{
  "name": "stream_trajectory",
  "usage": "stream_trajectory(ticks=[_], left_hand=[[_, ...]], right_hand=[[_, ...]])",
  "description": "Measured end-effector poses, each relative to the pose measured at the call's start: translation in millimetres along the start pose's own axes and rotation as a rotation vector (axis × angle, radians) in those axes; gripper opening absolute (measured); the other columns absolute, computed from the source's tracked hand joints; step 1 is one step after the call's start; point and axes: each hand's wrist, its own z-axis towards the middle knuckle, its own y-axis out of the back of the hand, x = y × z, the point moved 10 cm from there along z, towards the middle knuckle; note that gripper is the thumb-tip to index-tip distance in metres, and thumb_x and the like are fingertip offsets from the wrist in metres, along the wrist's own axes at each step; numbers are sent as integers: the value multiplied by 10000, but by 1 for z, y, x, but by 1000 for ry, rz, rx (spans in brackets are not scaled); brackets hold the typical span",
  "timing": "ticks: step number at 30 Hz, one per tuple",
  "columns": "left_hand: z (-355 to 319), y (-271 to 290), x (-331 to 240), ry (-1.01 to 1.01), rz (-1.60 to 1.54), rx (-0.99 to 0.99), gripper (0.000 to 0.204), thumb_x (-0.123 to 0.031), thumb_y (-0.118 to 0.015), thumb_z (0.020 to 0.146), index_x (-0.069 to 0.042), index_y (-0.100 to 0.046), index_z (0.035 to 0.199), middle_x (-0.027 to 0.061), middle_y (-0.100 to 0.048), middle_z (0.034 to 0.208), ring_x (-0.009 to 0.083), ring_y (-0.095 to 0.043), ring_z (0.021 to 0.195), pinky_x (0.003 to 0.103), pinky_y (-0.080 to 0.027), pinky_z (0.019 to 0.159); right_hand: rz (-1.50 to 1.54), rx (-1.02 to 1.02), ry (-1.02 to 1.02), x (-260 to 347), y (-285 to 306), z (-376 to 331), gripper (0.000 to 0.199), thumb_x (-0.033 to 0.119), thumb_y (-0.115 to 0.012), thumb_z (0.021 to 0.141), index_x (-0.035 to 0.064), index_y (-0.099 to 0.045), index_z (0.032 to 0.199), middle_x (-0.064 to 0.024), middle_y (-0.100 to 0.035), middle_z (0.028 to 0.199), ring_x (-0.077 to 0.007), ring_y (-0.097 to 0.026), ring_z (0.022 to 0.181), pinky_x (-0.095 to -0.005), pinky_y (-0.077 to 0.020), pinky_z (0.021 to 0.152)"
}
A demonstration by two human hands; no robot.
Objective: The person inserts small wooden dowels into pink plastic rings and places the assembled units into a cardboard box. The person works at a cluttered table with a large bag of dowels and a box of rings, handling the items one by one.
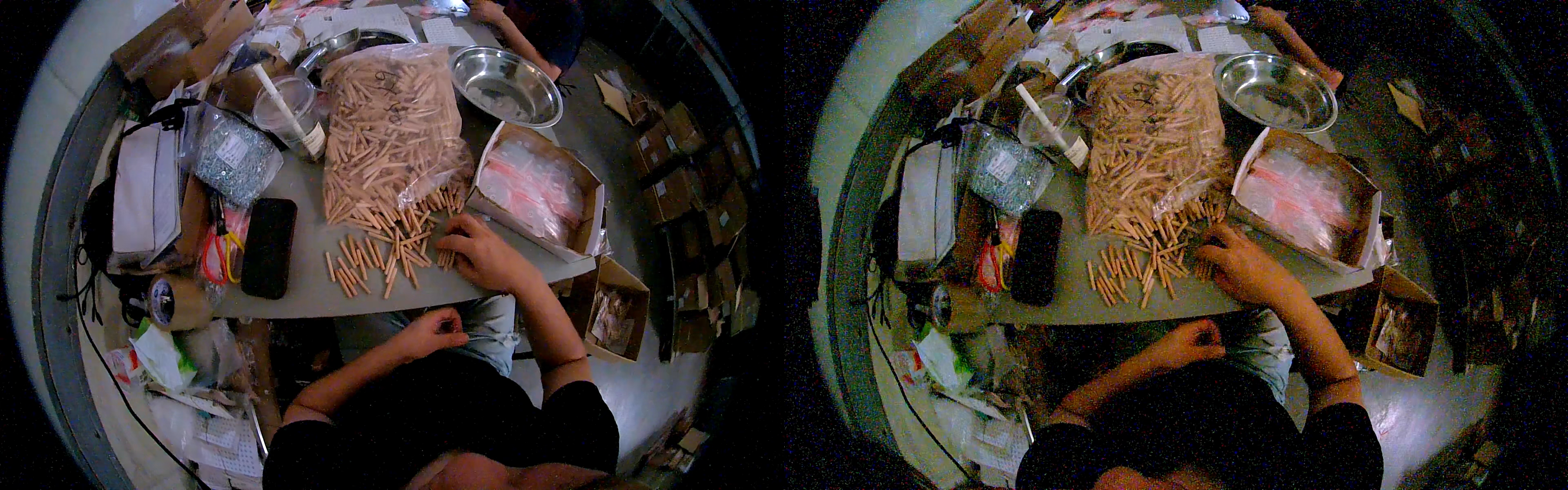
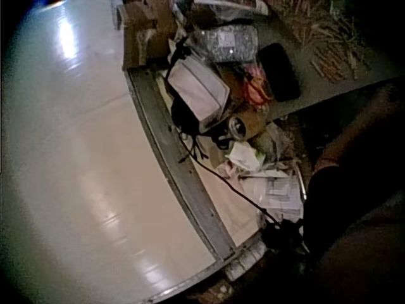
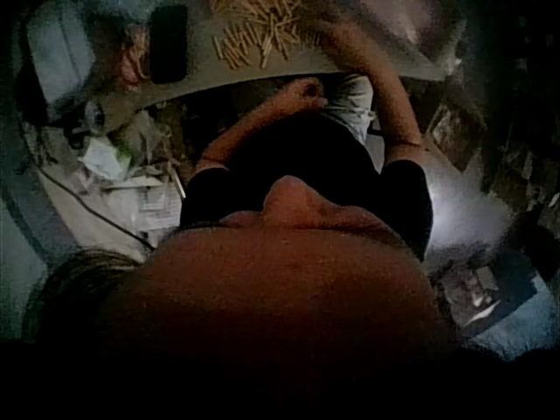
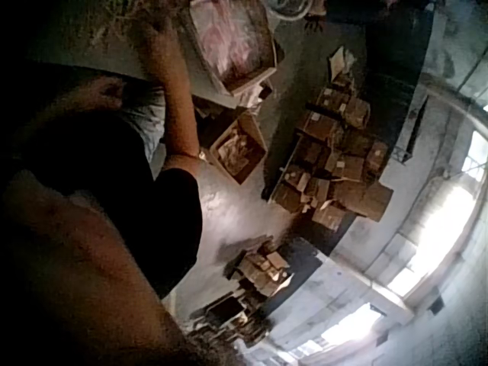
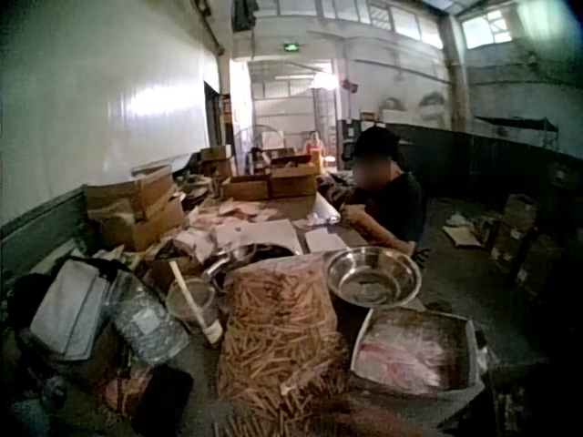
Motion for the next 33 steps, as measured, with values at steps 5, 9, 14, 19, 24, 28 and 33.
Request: stream_trajectory(ticks=[5,9,14,19,24,28,33], left_hand=[[10,-10,13,115,-456,17,177,-194,-684,857,-77,-559,905,2,-557,825,122,-537,794,268,-441,739],[12,-18,27,147,-861,60,164,-177,-665,872,-80,-573,965,10,-573,839,158,-573,818,303,-470,761],[10,-19,29,162,-838,71,258,-179,-655,880,-74,-565,1098,22,-582,928,151,-573,875,308,-470,792],[5,-26,-15,-21,-475,192,527,-332,-689,850,-57,-503,1259,40,-582,1119,158,-538,1031,318,-433,934],[3,-18,-50,-161,-129,41,577,-369,-657,873,-2,-450,1266,68,-565,1139,170,-535,1032,307,-427,926],[-2,4,-68,-254,-10,-186,411,-257,-633,901,19,-496,1174,108,-591,1043,197,-577,926,314,-468,853],[-15,-9,-145,-638,614,-341,104,-53,-607,869,3,-562,945,147,-590,916,276,-597,814,356,-492,738]], right_hand=[[21,27,15,-2,-2,-12,291,-25,-575,738,59,-660,1004,-154,-563,1083,-350,-543,1049,-398,-452,914],[82,145,76,11,-20,-33,281,-14,-580,735,58,-665,993,-142,-586,1049,-335,-564,1017,-388,-463,893],[241,196,120,39,-29,-60,302,-16,-618,722,59,-660,1012,-137,-591,1046,-328,-577,994,-384,-473,876],[447,93,70,39,-5,-73,313,7,-681,709,76,-660,1013,-131,-582,1063,-323,-564,1002,-389,-460,879],[254,-52,173,52,10,-84,273,30,-719,697,82,-655,958,-119,-563,1099,-316,-540,1036,-399,-446,876],[257,-261,162,53,39,-92,208,39,-731,701,69,-643,887,-100,-603,1005,-295,-584,937,-380,-480,795],[259,-408,55,34,45,-110,167,46,-726,722,61,-623,852,-82,-626,864,-276,-611,783,-354,-501,676]])
